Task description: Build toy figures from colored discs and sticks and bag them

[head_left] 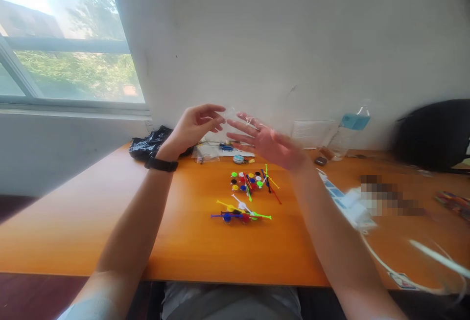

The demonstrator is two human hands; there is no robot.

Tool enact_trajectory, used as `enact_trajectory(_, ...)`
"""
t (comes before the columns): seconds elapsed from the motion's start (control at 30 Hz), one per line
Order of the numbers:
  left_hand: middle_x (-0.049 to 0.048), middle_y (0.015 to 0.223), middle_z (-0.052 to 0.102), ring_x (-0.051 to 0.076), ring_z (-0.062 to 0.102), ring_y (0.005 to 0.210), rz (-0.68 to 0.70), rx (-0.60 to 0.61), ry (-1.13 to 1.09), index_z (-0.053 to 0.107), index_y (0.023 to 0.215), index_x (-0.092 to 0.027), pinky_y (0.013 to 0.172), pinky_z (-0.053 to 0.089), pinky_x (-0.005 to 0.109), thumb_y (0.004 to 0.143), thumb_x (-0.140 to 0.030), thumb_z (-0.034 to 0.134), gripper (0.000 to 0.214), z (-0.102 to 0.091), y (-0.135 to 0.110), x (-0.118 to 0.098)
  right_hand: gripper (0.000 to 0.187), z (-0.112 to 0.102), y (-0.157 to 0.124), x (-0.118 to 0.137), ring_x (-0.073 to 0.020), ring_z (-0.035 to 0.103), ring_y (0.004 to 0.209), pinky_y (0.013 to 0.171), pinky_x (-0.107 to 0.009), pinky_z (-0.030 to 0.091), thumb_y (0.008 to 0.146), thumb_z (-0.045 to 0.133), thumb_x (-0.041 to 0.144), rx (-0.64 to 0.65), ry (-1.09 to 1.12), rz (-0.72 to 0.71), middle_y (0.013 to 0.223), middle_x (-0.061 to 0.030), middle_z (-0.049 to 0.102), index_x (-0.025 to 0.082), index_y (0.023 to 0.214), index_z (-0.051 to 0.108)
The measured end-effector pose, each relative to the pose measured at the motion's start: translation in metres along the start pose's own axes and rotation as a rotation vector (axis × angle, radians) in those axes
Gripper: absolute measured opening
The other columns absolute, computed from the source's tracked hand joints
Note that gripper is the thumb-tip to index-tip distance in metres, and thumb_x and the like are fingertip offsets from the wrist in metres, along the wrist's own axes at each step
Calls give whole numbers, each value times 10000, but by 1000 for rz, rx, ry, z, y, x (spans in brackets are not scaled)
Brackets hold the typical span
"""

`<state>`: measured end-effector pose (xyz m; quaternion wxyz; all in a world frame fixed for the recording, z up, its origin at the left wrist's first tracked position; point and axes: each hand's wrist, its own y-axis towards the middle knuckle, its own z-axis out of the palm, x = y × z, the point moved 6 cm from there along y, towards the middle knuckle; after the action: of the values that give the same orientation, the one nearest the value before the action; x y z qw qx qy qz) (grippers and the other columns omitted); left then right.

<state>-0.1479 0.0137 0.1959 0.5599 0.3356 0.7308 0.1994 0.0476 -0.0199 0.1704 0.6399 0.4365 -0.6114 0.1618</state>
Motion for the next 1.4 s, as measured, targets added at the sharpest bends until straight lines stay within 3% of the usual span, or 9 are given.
enact_trajectory(0.2,76,878,764,162,721,791,-23,-66,8,773,940,-163,789,626,316,875,-445,789,289,-5,1,6,907,1,-2,0,-331,351,1567,1282,-564,280,863,646,707,25,11,22,1696,-53,392,350,1626,310)
enact_trajectory(0.33,68,837,743,173,709,783,-15,-97,59,767,1012,-166,777,620,330,900,-468,750,322,-10,2,8,759,-3,-1,-1,-311,429,1527,1273,-550,319,934,591,671,-9,45,49,1624,-59,505,327,1583,402)
enact_trajectory(0.43,94,1056,751,214,708,970,124,-107,222,716,1237,-206,892,593,372,901,-456,749,420,-11,-2,-8,623,-12,2,-7,-302,468,1503,1267,-535,353,973,554,645,-103,39,124,1561,-63,579,296,1488,532)
enact_trajectory(0.57,129,1464,598,349,499,1372,361,102,546,553,1489,-255,1173,410,522,759,-515,871,837,18,-10,-24,489,-17,8,-20,-287,543,1443,1255,-511,400,997,570,588,-143,79,190,1480,-85,646,261,1356,630)
enact_trajectory(0.7,161,1564,484,427,352,1463,449,265,720,365,1625,-253,1231,282,586,700,-525,896,1101,59,-17,-4,463,-17,13,-34,-284,631,1338,1222,-523,443,1022,557,576,-121,97,241,1370,-109,711,234,1322,645)
enact_trajectory(0.87,155,1365,588,386,502,1289,401,206,831,351,1618,-206,1223,260,564,794,-373,765,938,78,-18,25,487,-26,9,-39,-293,636,1312,1181,-503,493,1003,600,588,-196,-26,291,1392,-89,697,262,1361,652)
enact_trajectory(1.13,155,1328,624,358,589,1179,269,231,797,458,1487,-198,1043,411,483,778,-456,785,822,56,-15,55,596,-45,-12,-28,-322,660,1242,1125,-497,505,915,735,573,-314,-436,420,1415,-64,681,322,1446,634)
enact_trajectory(1.27,127,1269,648,329,623,1133,209,243,703,496,1451,-221,1009,453,463,737,-425,821,810,46,-12,65,445,-52,-17,-13,-295,675,1130,1024,-445,528,903,730,548,-262,-680,326,1287,-83,740,282,1259,762)
enact_trajectory(1.4,101,1187,689,288,662,1028,86,331,495,566,1375,-204,905,515,410,756,-442,825,712,40,-11,66,504,-57,-23,-1,-235,667,869,772,-359,525,816,796,524,-237,-867,293,1032,-80,768,243,1234,775)
